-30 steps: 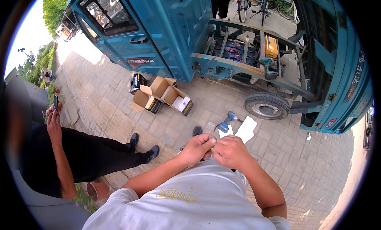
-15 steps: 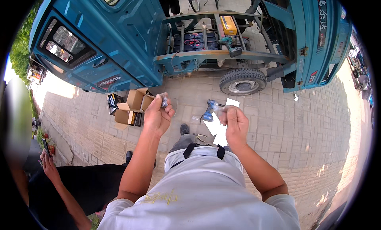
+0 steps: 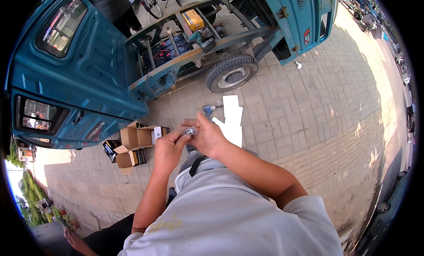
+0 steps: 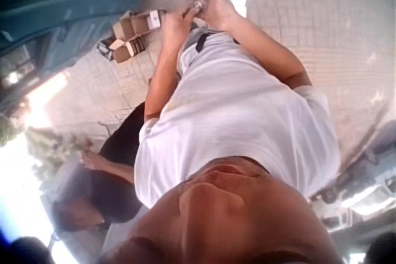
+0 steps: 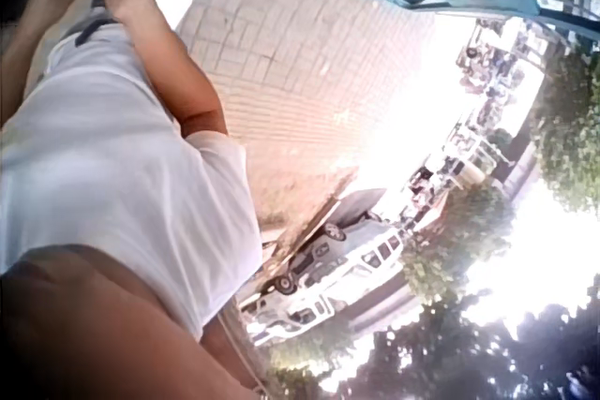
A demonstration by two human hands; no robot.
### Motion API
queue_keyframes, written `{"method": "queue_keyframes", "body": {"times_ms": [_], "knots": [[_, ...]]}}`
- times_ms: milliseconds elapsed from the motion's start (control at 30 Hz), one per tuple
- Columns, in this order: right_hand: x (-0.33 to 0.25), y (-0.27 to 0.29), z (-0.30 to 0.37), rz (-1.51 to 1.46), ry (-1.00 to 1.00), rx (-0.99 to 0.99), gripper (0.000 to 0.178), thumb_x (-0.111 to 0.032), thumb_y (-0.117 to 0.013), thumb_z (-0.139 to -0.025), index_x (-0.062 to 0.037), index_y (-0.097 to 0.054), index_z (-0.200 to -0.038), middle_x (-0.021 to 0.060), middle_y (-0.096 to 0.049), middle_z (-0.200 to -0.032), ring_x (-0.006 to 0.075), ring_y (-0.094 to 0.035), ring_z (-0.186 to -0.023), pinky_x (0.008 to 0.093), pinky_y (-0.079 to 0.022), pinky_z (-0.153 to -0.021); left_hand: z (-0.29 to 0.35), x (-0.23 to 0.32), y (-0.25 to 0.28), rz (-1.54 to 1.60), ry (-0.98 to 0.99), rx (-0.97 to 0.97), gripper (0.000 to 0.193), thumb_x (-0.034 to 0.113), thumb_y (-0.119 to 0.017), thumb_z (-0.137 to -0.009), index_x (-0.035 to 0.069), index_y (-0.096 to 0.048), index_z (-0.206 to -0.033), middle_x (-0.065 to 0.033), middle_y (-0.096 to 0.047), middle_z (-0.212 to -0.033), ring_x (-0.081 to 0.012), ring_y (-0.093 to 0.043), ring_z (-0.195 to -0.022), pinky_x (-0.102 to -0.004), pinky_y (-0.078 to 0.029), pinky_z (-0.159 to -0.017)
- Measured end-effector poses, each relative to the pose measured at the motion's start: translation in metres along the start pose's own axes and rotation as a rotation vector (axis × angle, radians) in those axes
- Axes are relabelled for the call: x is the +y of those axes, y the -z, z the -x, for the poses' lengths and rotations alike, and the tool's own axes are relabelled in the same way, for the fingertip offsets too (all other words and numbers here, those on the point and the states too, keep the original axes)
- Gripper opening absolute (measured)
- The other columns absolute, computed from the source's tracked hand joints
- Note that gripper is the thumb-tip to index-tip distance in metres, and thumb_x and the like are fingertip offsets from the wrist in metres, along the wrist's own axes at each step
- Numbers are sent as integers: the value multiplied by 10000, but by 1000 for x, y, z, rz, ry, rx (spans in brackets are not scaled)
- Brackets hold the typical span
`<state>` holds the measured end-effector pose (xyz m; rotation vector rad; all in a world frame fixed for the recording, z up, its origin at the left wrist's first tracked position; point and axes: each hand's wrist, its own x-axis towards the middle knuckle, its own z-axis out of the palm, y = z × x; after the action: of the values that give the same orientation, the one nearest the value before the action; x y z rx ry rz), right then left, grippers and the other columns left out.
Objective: The person uses a cordless drill to tighten bolts on battery terminals inside a teal three-wheeled vehicle. They then retrieve a red wire from a box, connect it to the battery terminals, and secure it with the drill. Finally, they close the vehicle's hood.
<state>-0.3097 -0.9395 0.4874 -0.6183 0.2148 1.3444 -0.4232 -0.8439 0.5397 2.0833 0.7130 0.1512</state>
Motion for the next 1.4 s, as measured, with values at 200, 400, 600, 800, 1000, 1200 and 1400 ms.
{"method": "queue_keyframes", "body": {"times_ms": [200,400,600,800,1000,1200,1400], "knots": [[8,-7,-14,-93,-155,39,458,-447,-395,-1008,-29,-579,-1036,103,-581,-1008,225,-570,-932,379,-476,-881,-1,-15,0,-224,-235,241,156,33,-645,-843,15,-680,-994,-149,-655,-805,-230,-632,-645,-319,-495,-608],[9,-9,-26,-110,-231,83,421,-408,-390,-1013,-20,-551,-1040,94,-556,-1022,223,-580,-928,398,-484,-900,3,-11,8,-57,-55,305,156,-10,-633,-816,5,-662,-968,-136,-637,-810,-229,-606,-649,-330,-476,-594],[22,-11,-44,-127,-283,56,366,-364,-435,-1001,-17,-545,-1041,103,-566,-1005,227,-575,-931,393,-482,-907,-5,-39,17,-329,-228,317,147,13,-630,-815,14,-612,-961,-143,-594,-766,-296,-585,-669,-378,-468,-585],[43,-27,-87,-109,-280,208,321,-322,-459,-993,-17,-555,-1028,99,-576,-971,230,-570,-910,387,-485,-850,-17,-72,51,-84,100,259,129,-3,-605,-853,-11,-527,-955,-153,-629,-932,-263,-609,-866,-381,-471,-737],[75,-18,-143,103,15,478,313,-304,-473,-996,-9,-579,-992,76,-576,-882,206,-571,-845,376,-494,-815,-10,-235,108,-262,259,224,311,148,-553,-950,-12,-504,-1213,-196,-540,-1266,-299,-511,-1186,-422,-412,-966],[137,-56,-183,1310,415,162,319,-264,-523,-983,12,-580,-1132,141,-620,-1093,250,-596,-1013,321,-440,-922,-57,-275,78,1636,882,-81,424,387,-494,-992,0,-533,-1161,-159,-594,-1151,-277,-566,-1073,-423,-459,-907],[133,8,-196,1423,337,417,313,-257,-607,-920,22,-602,-1061,167,-634,-1054,342,-601,-984,374,-483,-836,-82,-332,24,1461,956,-23,346,404,-507,-989,94,-545,-839,7,-433,-628,-105,-421,-510,-248,-340,-445]]}}
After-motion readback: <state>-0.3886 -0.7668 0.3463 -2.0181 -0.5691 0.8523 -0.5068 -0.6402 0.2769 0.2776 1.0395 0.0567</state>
